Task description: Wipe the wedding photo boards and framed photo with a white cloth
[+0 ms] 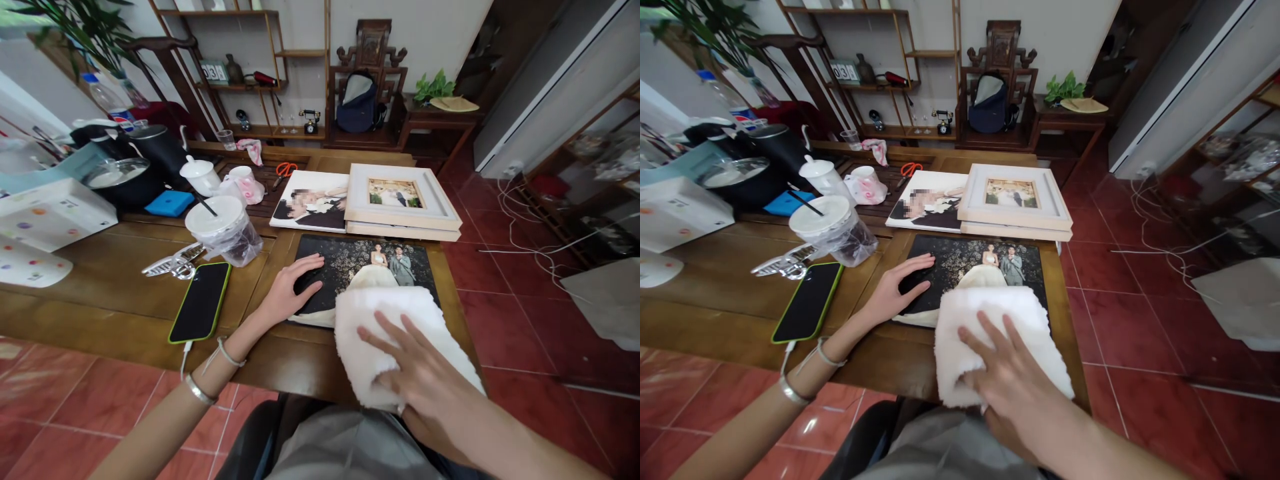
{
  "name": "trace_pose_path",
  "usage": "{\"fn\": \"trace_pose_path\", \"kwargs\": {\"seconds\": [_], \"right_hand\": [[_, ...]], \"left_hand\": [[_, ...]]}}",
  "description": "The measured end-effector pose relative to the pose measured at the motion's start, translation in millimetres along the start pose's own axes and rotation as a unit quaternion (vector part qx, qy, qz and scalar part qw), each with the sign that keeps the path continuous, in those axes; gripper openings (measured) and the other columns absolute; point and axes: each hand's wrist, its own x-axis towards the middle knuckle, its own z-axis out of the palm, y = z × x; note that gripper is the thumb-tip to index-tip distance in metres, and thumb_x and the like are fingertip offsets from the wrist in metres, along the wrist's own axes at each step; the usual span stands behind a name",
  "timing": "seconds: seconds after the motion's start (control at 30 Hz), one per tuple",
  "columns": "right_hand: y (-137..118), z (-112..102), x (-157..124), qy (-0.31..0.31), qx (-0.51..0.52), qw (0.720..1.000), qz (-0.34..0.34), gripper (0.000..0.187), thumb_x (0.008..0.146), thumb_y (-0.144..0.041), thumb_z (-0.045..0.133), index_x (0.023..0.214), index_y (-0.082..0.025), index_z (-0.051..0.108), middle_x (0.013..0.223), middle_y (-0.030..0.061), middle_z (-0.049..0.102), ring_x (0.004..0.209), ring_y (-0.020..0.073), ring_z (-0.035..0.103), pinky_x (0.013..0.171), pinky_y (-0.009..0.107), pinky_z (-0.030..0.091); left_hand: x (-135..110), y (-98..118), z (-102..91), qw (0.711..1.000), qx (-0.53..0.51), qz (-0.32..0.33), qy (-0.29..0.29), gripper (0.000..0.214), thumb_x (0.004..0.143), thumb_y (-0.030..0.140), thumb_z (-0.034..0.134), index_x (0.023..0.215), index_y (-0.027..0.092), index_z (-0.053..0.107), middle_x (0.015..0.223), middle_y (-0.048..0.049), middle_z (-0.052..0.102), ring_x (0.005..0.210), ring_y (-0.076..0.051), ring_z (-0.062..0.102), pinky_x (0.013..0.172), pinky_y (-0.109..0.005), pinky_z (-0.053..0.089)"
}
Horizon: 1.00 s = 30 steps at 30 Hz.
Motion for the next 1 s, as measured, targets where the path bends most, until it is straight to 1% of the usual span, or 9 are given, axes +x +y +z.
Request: {"fn": "trace_pose_path", "kwargs": {"seconds": [0.07, 0.17, 0.37, 0.43, 0.53, 0.6, 0.7, 0.9, 1.0], "right_hand": [[3, 0, 3, 0.008, 0.011, 1.0, 0.012, 0.043, 0.061, -0.005, 0.052, 0.096, -0.024, 0.067, 0.15, 0.0036, 0.034, 0.142, 0.0333, 0.01, 0.11, 0.065, 0.009], [19, -9, 18, 0.027, 0.012, 0.999, 0.028, 0.047, 0.057, -0.002, 0.049, 0.097, -0.021, 0.066, 0.149, 0.0056, 0.036, 0.142, 0.0315, 0.011, 0.111, 0.063, 0.009], [69, -22, 61, 0.079, -0.052, 0.995, 0.028, 0.029, 0.069, -0.004, 0.046, 0.089, -0.018, 0.062, 0.147, 0.0098, 0.038, 0.14, 0.0359, 0.016, 0.104, 0.073, 0.007], [82, -23, 72, 0.085, -0.07, 0.994, 0.021, 0.029, 0.07, -0.004, 0.046, 0.091, -0.017, 0.061, 0.147, 0.0124, 0.038, 0.14, 0.0378, 0.015, 0.101, 0.076, 0.007], [91, -23, 82, 0.099, -0.093, 0.99, 0.022, 0.03, 0.075, -0.005, 0.045, 0.099, -0.015, 0.06, 0.137, 0.0169, 0.049, 0.139, 0.0376, 0.018, 0.1, 0.076, 0.01], [89, -23, 82, 0.098, -0.1, 0.99, 0.018, 0.031, 0.077, -0.006, 0.045, 0.103, -0.013, 0.06, 0.135, 0.0186, 0.051, 0.139, 0.0374, 0.02, 0.101, 0.074, 0.014], [76, -22, 71, 0.079, -0.095, 0.992, 0.006, 0.034, 0.076, -0.004, 0.044, 0.105, -0.012, 0.061, 0.141, 0.019, 0.043, 0.139, 0.0376, 0.02, 0.104, 0.071, 0.017], [28, -8, 33, 0.037, -0.051, 0.998, 0.007, 0.038, 0.068, -0.005, 0.05, 0.1, -0.018, 0.066, 0.151, 0.01, 0.031, 0.141, 0.034, 0.009, 0.109, 0.068, 0.005], [7, 1, 15, 0.027, -0.019, 0.999, -0.01, 0.038, 0.066, -0.006, 0.051, 0.098, -0.02, 0.067, 0.152, 0.0066, 0.028, 0.142, 0.0333, 0.008, 0.109, 0.066, 0.001]], "left_hand": [[0, 0, -0.2, 1.0, 0.0, -0.001, 0.0, 0.033, 0.087, 0.028, 0.057, 0.119, 0.022, 0.06, 0.128, -0.0075, 0.06, 0.125, -0.023, 0.051, 0.107, -0.045, 0.039], [0, 1, -0.7, 1.0, -0.002, -0.003, -0.001, 0.033, 0.086, 0.028, 0.058, 0.119, 0.022, 0.06, 0.128, -0.0074, 0.06, 0.125, -0.023, 0.051, 0.108, -0.043, 0.038], [1, 1, -1.3, 1.0, -0.011, 0.0, -0.002, 0.034, 0.086, 0.029, 0.058, 0.12, 0.022, 0.06, 0.128, -0.0079, 0.06, 0.125, -0.023, 0.051, 0.108, -0.045, 0.038], [1, 1, -1.3, 1.0, -0.012, 0.0, -0.001, 0.034, 0.086, 0.028, 0.058, 0.12, 0.022, 0.06, 0.128, -0.0081, 0.06, 0.125, -0.023, 0.051, 0.108, -0.045, 0.038], [1, 1, -1.2, 1.0, -0.013, 0.001, 0.0, 0.034, 0.086, 0.028, 0.058, 0.12, 0.022, 0.06, 0.128, -0.0081, 0.061, 0.125, -0.023, 0.051, 0.108, -0.045, 0.038], [1, 0, -1.1, 1.0, -0.015, 0.001, 0.002, 0.034, 0.086, 0.028, 0.058, 0.119, 0.022, 0.06, 0.128, -0.008, 0.061, 0.125, -0.023, 0.051, 0.108, -0.045, 0.038], [1, 0, -0.5, 1.0, -0.015, 0.0, 0.003, 0.033, 0.086, 0.028, 0.059, 0.119, 0.022, 0.061, 0.127, -0.0081, 0.061, 0.124, -0.022, 0.052, 0.108, -0.044, 0.038], [0, 0, 0.1, 1.0, -0.012, 0.0, 0.002, 0.033, 0.086, 0.028, 0.058, 0.118, 0.021, 0.061, 0.127, -0.0083, 0.061, 0.124, -0.023, 0.051, 0.108, -0.044, 0.038], [0, 0, -0.3, 1.0, -0.009, -0.001, 0.001, 0.031, 0.086, 0.028, 0.058, 0.117, 0.022, 0.061, 0.127, -0.0078, 0.061, 0.124, -0.023, 0.051, 0.107, -0.044, 0.038]]}}
